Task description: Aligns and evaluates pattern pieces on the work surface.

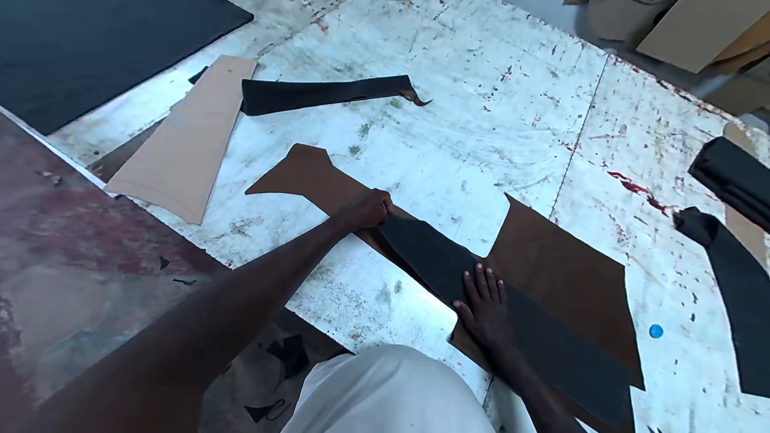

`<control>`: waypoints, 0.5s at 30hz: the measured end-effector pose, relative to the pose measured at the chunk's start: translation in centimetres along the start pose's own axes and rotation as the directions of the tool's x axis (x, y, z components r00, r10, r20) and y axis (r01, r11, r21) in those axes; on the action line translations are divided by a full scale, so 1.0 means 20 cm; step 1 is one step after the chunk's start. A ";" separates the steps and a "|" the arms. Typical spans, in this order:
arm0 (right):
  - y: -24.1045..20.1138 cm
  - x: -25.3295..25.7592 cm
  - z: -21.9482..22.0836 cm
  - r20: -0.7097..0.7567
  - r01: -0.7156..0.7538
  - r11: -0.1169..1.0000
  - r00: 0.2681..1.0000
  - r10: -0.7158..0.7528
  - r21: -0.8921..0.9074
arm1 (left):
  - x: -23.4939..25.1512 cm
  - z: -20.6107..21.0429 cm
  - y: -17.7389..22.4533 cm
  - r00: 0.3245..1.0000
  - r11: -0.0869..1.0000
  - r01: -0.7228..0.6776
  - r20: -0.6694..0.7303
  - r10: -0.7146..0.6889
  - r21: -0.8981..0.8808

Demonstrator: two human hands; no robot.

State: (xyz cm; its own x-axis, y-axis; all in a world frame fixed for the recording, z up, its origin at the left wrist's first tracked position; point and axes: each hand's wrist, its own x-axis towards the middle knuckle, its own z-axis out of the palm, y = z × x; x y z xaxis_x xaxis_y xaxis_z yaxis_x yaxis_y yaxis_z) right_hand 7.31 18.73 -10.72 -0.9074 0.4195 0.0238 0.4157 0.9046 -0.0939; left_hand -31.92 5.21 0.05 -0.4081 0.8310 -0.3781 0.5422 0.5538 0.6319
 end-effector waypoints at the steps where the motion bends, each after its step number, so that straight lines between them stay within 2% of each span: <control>1: 0.00 0.00 0.00 -0.001 0.000 1.000 1.000 0.000 0.001 | 0.01 0.02 -0.05 1.000 1.000 -0.018 -0.005 0.018 0.022; 5: -0.01 0.01 -0.02 -0.002 -0.001 1.000 1.000 0.001 0.008 | 0.02 0.10 -0.15 0.999 0.997 -0.039 0.004 0.039 0.069; 11: 0.00 0.01 -0.02 0.027 0.001 1.000 1.000 0.000 -0.006 | 0.01 0.13 -0.18 0.996 0.994 -0.081 -0.030 0.083 0.074; 15: -0.01 0.04 -0.08 0.040 -0.058 0.992 0.998 0.053 0.110 | 0.00 0.16 -0.19 0.995 0.994 -0.063 -0.066 0.069 0.085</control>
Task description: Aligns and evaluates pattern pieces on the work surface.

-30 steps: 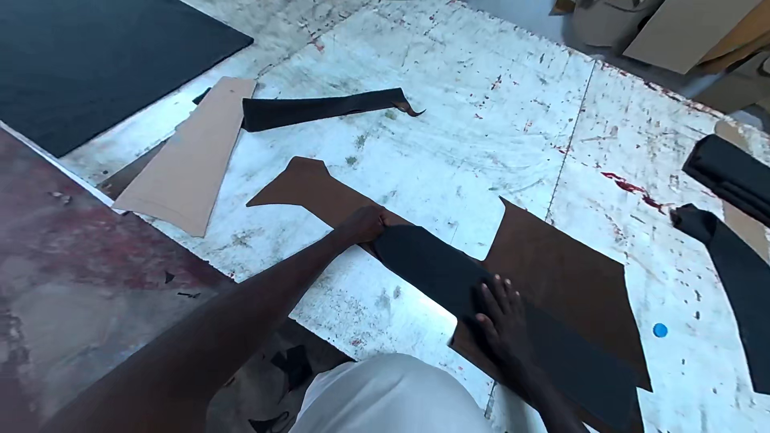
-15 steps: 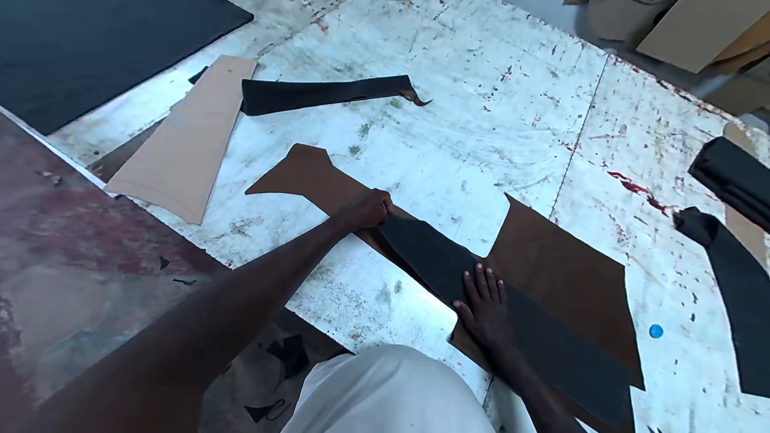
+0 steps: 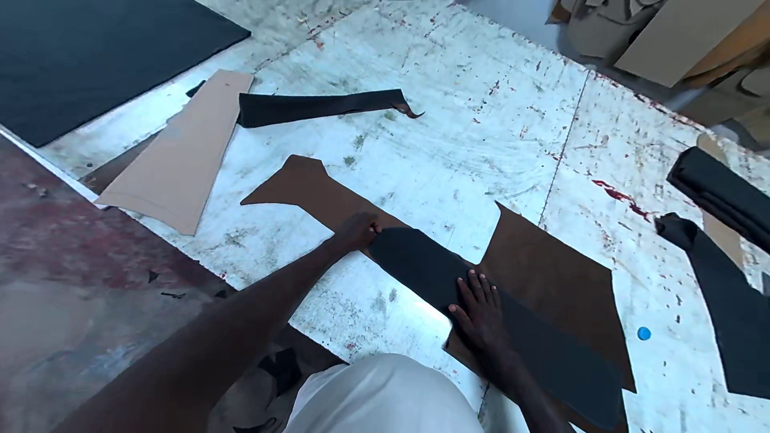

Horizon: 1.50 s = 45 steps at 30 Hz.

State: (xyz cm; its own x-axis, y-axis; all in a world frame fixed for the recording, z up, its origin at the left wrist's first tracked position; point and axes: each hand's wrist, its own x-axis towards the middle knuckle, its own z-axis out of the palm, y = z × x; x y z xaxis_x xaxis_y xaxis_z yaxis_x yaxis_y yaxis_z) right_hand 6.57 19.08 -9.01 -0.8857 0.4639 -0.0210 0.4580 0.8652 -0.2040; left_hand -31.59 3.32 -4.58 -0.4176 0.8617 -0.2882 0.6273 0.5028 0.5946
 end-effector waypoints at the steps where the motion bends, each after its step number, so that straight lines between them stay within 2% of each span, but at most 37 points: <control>1: -0.02 0.02 -0.02 -0.028 -0.025 0.999 0.999 0.026 0.046 | 0.00 0.01 0.00 1.000 1.000 -0.001 -0.016 0.001 0.005; 3: -0.09 0.05 -0.03 -0.100 -0.041 0.994 0.994 0.052 0.106 | 0.00 0.03 0.00 0.999 1.000 -0.002 -0.033 0.002 0.013; 6: -0.22 0.12 0.02 -0.175 0.002 0.997 0.984 0.012 0.079 | 0.00 0.04 0.00 0.999 1.000 -0.004 -0.054 0.004 0.008; 9: -0.30 0.18 0.09 -0.123 -0.016 0.999 0.992 0.021 0.044 | 0.00 0.05 0.00 0.998 1.000 0.011 -0.062 -0.011 0.007; 12: -0.26 0.18 0.12 -0.077 -0.083 0.997 0.994 0.083 0.008 | 0.00 0.04 0.02 0.997 0.998 0.056 -0.049 -0.056 0.005; 17: 0.04 0.02 0.06 -0.094 -0.220 0.975 0.972 0.217 -0.023 | 0.00 0.05 0.01 0.998 0.999 0.043 -0.045 -0.043 0.003; 23: 0.57 -0.40 -0.03 -0.164 -0.396 0.917 0.908 0.385 -0.039 | 0.00 0.04 0.03 0.996 0.996 0.088 -0.018 -0.088 -0.008; 26: 0.84 -0.64 -0.06 -0.187 -0.487 0.873 0.861 0.474 -0.031 | 0.01 0.04 0.03 0.994 0.994 0.104 -0.019 -0.104 -0.023; 29: 0.98 -0.83 -0.10 -0.244 -0.573 0.819 0.799 0.549 -0.033 | 0.01 0.04 0.02 0.994 0.994 0.106 -0.021 -0.106 -0.004; 31: 0.97 -0.88 -0.12 -0.303 -0.550 0.835 0.801 0.516 -0.030 | 0.01 0.04 0.02 0.994 0.994 0.109 -0.022 -0.109 -0.004; 34: 0.79 -0.89 -0.15 -0.293 -0.501 0.865 0.833 0.469 -0.040 | 0.00 0.04 0.05 0.994 0.994 0.097 -0.045 -0.095 0.043; 37: 0.74 -0.92 -0.07 -0.259 -0.516 0.857 0.828 0.497 -0.006 | 0.01 0.04 0.04 0.973 0.978 0.012 -0.227 0.035 0.206; 40: 0.76 -0.93 -0.02 -0.239 -0.549 0.836 0.812 0.533 -0.001 | 0.05 0.05 -0.05 0.921 0.948 0.022 -0.376 0.104 0.316; 42: 0.77 -0.94 -0.02 -0.227 -0.558 0.830 0.808 0.543 -0.002 | 0.06 0.07 -0.15 0.912 0.919 0.065 -0.397 0.104 0.389; 45: 0.78 -0.95 -0.01 -0.226 -0.566 0.824 0.803 0.551 -0.003 | 0.02 0.09 -0.33 0.929 0.887 0.085 -0.357 0.093 0.455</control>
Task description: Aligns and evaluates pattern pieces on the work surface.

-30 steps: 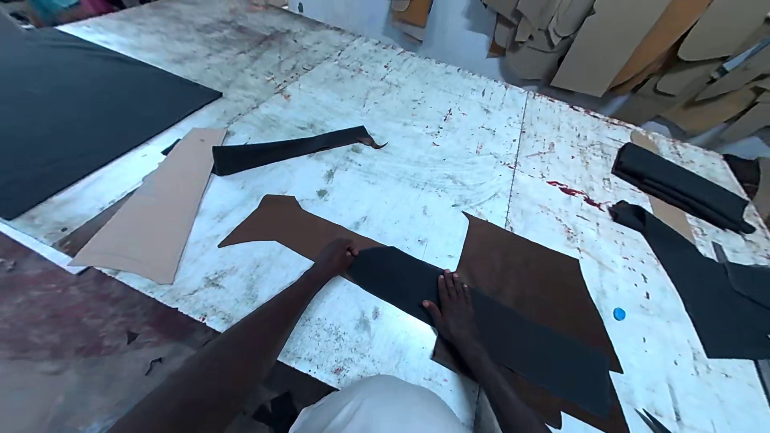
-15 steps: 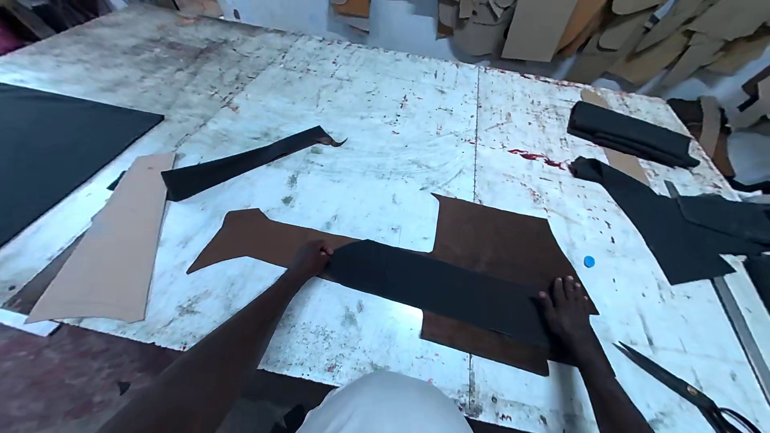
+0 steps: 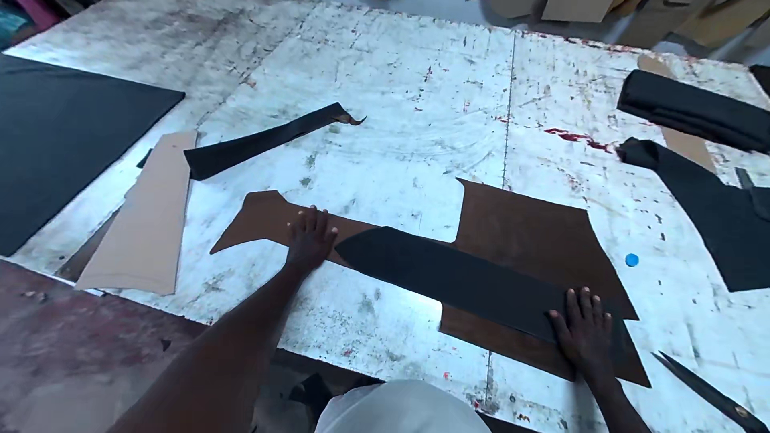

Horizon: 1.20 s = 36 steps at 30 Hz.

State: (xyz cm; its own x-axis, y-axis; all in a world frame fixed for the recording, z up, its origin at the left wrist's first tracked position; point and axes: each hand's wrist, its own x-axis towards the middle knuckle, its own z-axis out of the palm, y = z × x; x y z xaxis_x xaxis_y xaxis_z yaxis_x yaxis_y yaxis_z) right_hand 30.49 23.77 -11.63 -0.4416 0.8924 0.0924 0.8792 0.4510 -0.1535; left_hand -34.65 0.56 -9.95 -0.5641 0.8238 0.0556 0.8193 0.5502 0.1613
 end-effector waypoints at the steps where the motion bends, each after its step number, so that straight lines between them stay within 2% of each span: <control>1: 0.01 0.01 0.00 0.001 0.000 1.000 1.000 0.000 -0.001 | -0.02 0.01 -0.02 1.000 1.000 0.000 -0.003 0.000 -0.002; 19: 0.02 -0.01 0.03 0.011 -0.019 1.000 1.000 0.019 -0.006 | -0.01 0.00 -0.04 0.999 1.000 -0.020 0.033 0.020 -0.011; 22: 0.04 0.01 -0.01 0.015 -0.019 0.992 1.000 0.017 0.123 | 0.01 -0.02 -0.06 0.996 0.999 -0.024 0.085 0.027 -0.042; 25: 0.10 -0.03 -0.11 -0.107 -0.013 0.931 0.993 0.055 0.366 | 0.05 -0.09 -0.06 0.989 0.996 -0.010 0.143 0.023 -0.090; 28: 0.10 -0.16 -0.25 -0.223 -0.050 0.894 0.961 0.165 0.446 | 0.03 -0.13 0.00 0.996 0.995 -0.068 0.047 0.071 -0.075; 30: 0.07 -0.29 -0.26 -0.207 -0.085 0.914 0.962 0.179 0.397 | -0.02 -0.12 0.07 0.995 0.992 -0.097 -0.008 0.096 -0.078; 33: 0.04 -0.44 -0.17 -0.151 -0.052 0.979 0.985 0.083 0.199 | -0.09 -0.05 0.14 0.994 0.993 -0.091 -0.071 0.086 -0.079; 36: 0.10 -0.51 -0.11 -0.068 -0.088 0.996 0.994 0.090 0.025 | -0.17 0.00 0.14 1.000 0.998 -0.002 0.004 0.002 -0.063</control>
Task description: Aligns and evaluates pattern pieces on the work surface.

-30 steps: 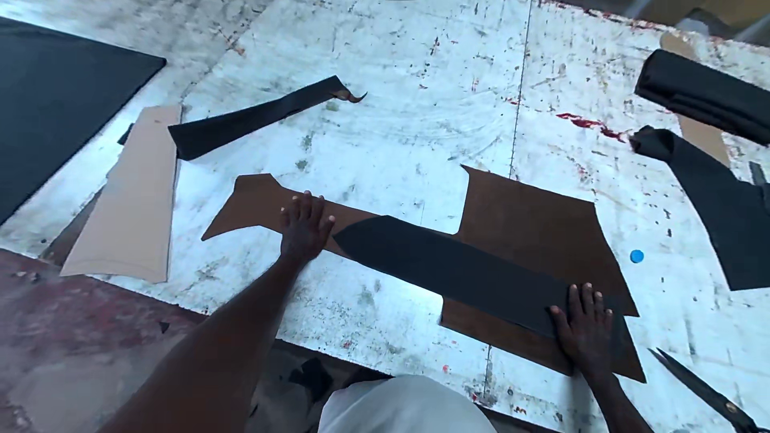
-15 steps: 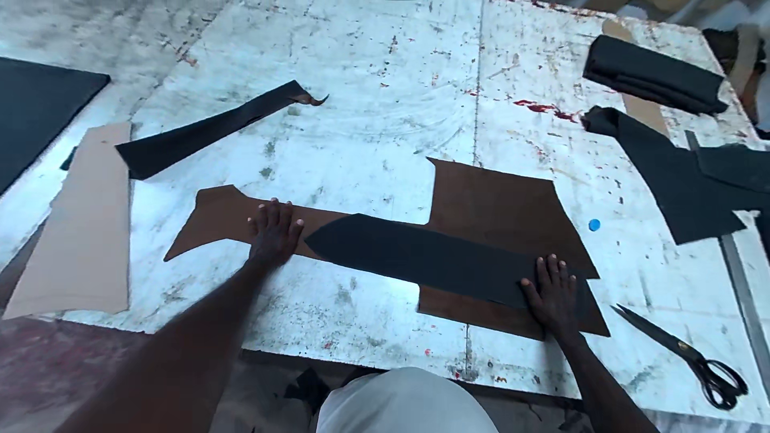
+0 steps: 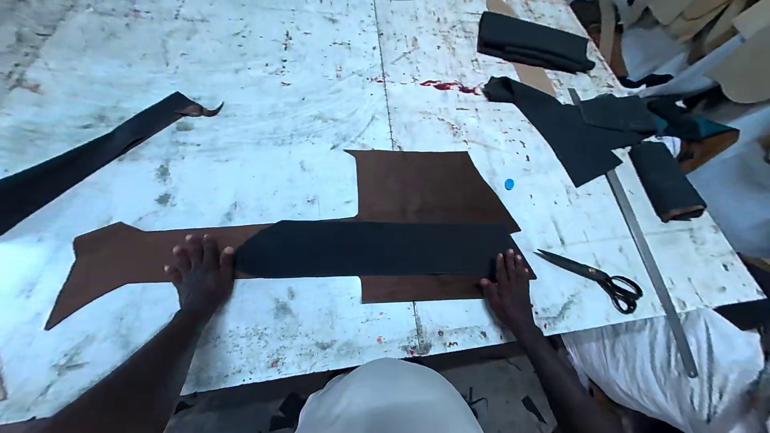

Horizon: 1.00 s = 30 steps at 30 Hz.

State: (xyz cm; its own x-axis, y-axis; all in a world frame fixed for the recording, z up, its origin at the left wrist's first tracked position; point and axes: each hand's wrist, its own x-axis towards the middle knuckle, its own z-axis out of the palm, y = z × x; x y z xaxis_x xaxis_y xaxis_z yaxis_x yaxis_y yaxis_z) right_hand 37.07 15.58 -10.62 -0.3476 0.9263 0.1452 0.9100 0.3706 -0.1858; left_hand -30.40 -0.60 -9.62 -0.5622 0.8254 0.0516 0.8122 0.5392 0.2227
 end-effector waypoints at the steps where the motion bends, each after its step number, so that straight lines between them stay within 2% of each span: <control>1: 0.04 -0.02 0.01 0.042 -0.018 0.999 0.999 0.020 -0.034 | -0.01 0.00 -0.01 0.999 1.000 0.025 0.041 -0.026 0.014; 5: 0.08 -0.05 0.02 0.066 -0.032 0.999 0.997 0.034 -0.035 | 0.01 0.00 -0.05 0.994 0.998 0.056 0.092 -0.057 0.023; 8: 0.09 -0.06 0.02 -0.001 -0.035 0.999 0.999 0.035 0.036 | 0.03 -0.01 -0.03 0.991 0.997 0.082 0.103 -0.081 -0.003; 12: 0.11 -0.05 -0.03 -0.101 -0.053 0.982 0.992 0.072 0.182 | -0.01 -0.06 0.06 0.995 0.995 0.087 0.052 -0.084 -0.050; 15: 0.15 0.04 -0.08 -0.113 -0.085 0.963 0.987 0.117 0.257 | -0.04 -0.07 0.14 0.995 0.992 0.096 0.024 -0.094 -0.085; 20: 0.17 0.28 -0.19 -0.027 -0.122 0.948 0.990 0.136 0.293 | 0.00 -0.09 0.19 0.992 0.982 0.129 0.025 -0.127 -0.140; 27: 0.12 0.48 -0.19 -0.023 -0.004 0.933 1.000 0.013 0.360 | 0.10 -0.15 0.28 0.962 0.948 0.256 0.147 -0.231 -0.187; 30: 0.09 0.55 -0.16 -0.029 0.059 0.915 0.998 -0.052 0.400 | 0.12 -0.16 0.32 0.965 0.958 0.234 0.157 -0.209 -0.164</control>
State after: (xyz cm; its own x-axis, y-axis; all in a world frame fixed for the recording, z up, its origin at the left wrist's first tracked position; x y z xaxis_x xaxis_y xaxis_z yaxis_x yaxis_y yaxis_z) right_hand 35.57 26.13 -6.24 -0.3877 0.9036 0.1823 0.7215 0.4206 -0.5501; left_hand -26.99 4.27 -4.91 -0.6879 0.7102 -0.1497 0.6210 0.6827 0.3850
